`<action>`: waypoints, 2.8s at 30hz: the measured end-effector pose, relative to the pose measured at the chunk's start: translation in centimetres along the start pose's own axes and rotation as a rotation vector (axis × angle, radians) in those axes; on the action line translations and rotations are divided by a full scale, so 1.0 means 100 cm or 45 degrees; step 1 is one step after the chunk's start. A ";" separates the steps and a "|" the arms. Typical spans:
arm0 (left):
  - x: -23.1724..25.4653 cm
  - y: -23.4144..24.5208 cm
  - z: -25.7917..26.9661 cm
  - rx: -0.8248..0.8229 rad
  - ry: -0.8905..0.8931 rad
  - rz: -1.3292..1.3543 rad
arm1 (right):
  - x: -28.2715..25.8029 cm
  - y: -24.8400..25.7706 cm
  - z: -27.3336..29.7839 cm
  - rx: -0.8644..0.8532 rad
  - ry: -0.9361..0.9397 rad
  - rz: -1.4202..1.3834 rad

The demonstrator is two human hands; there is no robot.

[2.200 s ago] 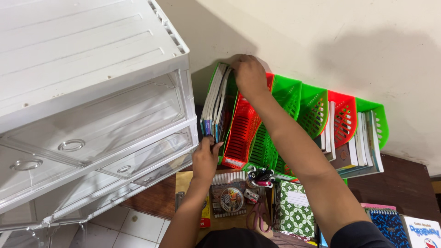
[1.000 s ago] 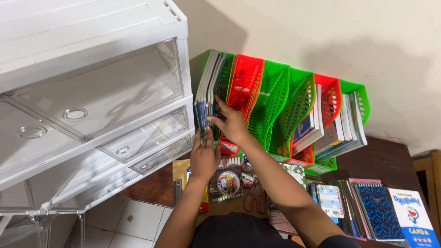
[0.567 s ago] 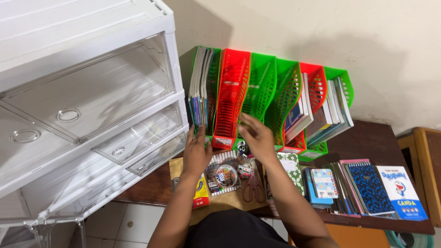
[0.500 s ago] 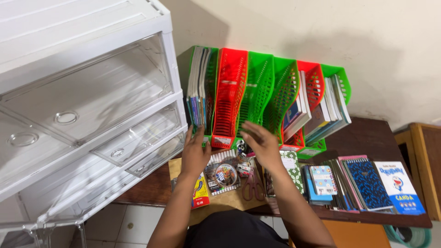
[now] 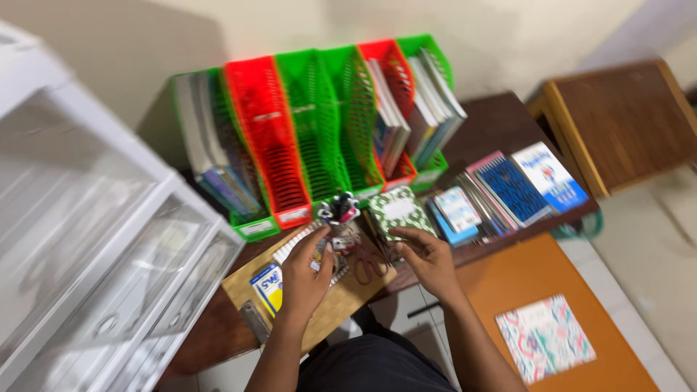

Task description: The person organizes stationery items by picking up books and notebooks from a table and placing them into a multi-compartment plastic organizer and a clear drawer unit. The person handles items one at a time, including a Bahasa Indonesia textbook, a patterned notebook, a Doraemon book, and several spiral notebooks.

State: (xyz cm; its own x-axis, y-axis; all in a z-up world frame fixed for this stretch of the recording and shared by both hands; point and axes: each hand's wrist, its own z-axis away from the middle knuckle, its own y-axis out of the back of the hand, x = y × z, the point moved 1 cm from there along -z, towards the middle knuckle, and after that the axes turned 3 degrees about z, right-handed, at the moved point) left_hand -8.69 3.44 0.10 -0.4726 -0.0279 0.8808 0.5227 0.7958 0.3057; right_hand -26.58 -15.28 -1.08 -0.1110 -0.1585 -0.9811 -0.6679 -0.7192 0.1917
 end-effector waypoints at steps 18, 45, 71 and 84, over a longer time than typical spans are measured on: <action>0.053 -0.117 0.031 -0.742 -0.160 0.357 | 0.046 0.078 0.152 0.690 -0.308 -0.109; -0.022 -0.448 0.114 -1.934 0.234 0.102 | 0.264 0.243 0.309 1.581 -1.143 0.003; -0.068 -0.568 0.195 -1.989 1.180 0.296 | 0.291 0.271 0.291 1.687 -1.173 -0.504; 0.004 -0.497 0.147 -1.928 1.115 0.639 | 0.268 0.258 0.282 1.453 -0.494 -1.252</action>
State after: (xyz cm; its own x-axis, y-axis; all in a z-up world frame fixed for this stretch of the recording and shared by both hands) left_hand -45.23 -27.22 -20.04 0.1209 -0.6568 0.7443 0.8391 -0.3330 -0.4302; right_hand -67.55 -19.02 -23.21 0.6348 0.3576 -0.6850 -0.7551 0.4750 -0.4519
